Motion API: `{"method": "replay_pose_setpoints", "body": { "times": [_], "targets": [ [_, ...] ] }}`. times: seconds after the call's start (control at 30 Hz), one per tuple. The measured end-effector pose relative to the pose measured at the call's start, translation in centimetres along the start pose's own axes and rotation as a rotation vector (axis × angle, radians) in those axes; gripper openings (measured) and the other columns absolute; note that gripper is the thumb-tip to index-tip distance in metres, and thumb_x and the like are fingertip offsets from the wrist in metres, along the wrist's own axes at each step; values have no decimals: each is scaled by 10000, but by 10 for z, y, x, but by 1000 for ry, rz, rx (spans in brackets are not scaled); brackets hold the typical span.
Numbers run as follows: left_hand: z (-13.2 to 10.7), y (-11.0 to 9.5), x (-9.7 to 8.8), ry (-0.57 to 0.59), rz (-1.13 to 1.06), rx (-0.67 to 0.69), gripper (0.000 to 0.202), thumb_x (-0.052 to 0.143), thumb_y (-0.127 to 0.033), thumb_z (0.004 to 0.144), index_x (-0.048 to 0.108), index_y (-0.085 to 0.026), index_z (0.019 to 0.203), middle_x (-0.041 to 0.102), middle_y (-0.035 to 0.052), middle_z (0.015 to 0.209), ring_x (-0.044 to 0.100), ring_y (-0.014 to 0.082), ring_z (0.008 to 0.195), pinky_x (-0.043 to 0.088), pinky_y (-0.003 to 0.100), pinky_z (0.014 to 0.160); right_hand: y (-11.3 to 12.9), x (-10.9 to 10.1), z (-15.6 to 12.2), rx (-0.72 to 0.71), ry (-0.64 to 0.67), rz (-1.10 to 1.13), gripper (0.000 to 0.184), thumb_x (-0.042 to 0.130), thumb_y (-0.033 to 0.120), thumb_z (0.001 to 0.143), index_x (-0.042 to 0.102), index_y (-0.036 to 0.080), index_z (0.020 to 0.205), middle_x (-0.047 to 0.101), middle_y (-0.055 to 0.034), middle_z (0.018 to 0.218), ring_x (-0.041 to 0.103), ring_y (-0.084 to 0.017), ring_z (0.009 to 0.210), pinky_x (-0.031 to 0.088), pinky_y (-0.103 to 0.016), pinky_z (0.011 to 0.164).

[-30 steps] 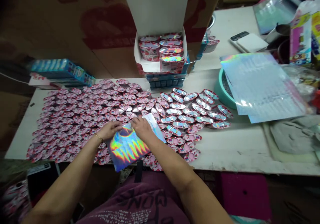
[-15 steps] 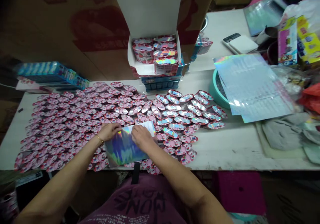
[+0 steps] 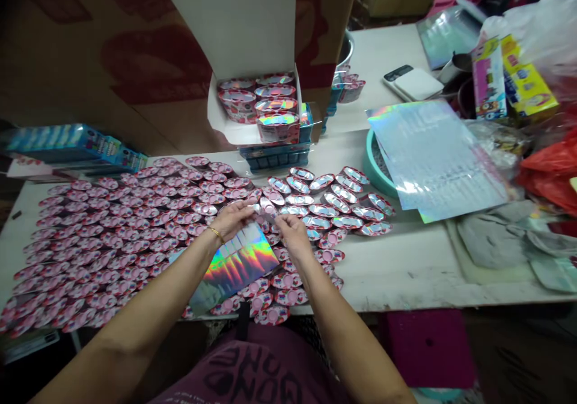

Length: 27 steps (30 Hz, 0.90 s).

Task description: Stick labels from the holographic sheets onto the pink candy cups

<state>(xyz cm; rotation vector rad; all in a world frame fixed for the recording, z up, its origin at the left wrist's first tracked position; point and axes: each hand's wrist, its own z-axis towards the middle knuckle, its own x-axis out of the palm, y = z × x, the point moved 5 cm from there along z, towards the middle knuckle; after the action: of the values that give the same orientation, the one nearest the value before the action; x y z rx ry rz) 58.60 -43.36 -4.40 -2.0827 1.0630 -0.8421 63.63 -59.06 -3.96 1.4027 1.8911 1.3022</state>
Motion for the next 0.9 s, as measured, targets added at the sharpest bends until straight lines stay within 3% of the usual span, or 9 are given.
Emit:
{"method": "replay_pose_setpoints", "body": {
  "times": [0.1,0.23,0.33,0.47,0.67,0.8,0.9],
  "targets": [
    [19,-1,3,-58,-39,78,463,723,-273,546,573,-103,949,597,11,685,513,59,539,380,186,534,-1,-2,7,24,-45,33,242,617,394,634,570,159,672,536,37,562,408,-75,457,304,-207,457],
    [45,-7,5,-191,-11,232,414,691,-203,538,572,-107,922,545,-39,606,490,53,529,382,183,546,-2,-2,27,-115,-238,-111,235,633,376,614,587,147,637,538,28,564,447,-97,516,339,-221,515],
    [62,-12,5,-299,105,338,361,619,-151,590,559,-110,944,514,-53,570,473,60,504,373,187,529,-2,-1,43,-231,-392,-325,216,573,358,685,598,146,657,568,-2,626,483,-127,600,359,-248,599],
    [77,-15,4,-453,444,444,345,563,-122,644,565,-104,988,532,-21,596,492,97,536,396,222,560,4,3,53,-394,-554,-782,149,527,271,745,583,164,658,586,-40,756,480,-174,780,315,-297,724],
    [80,-16,10,-530,863,582,367,534,-139,694,569,-146,1059,594,18,672,539,160,688,421,302,753,1,10,62,-439,-566,-1087,113,501,207,764,567,181,676,563,-52,807,432,-204,840,267,-318,719],
    [83,-14,18,-526,988,604,399,520,-121,690,561,-137,1087,594,49,769,532,186,781,405,327,813,1,11,66,-428,-542,-1112,74,502,203,755,561,174,721,543,-66,832,419,-214,846,270,-327,722],
    [79,-27,15,-566,985,622,432,516,-103,674,541,-121,1105,575,82,896,522,193,843,404,323,823,8,4,65,-412,-568,-1101,95,513,189,742,558,171,824,545,-69,863,429,-221,847,288,-336,726]
  ]
}}
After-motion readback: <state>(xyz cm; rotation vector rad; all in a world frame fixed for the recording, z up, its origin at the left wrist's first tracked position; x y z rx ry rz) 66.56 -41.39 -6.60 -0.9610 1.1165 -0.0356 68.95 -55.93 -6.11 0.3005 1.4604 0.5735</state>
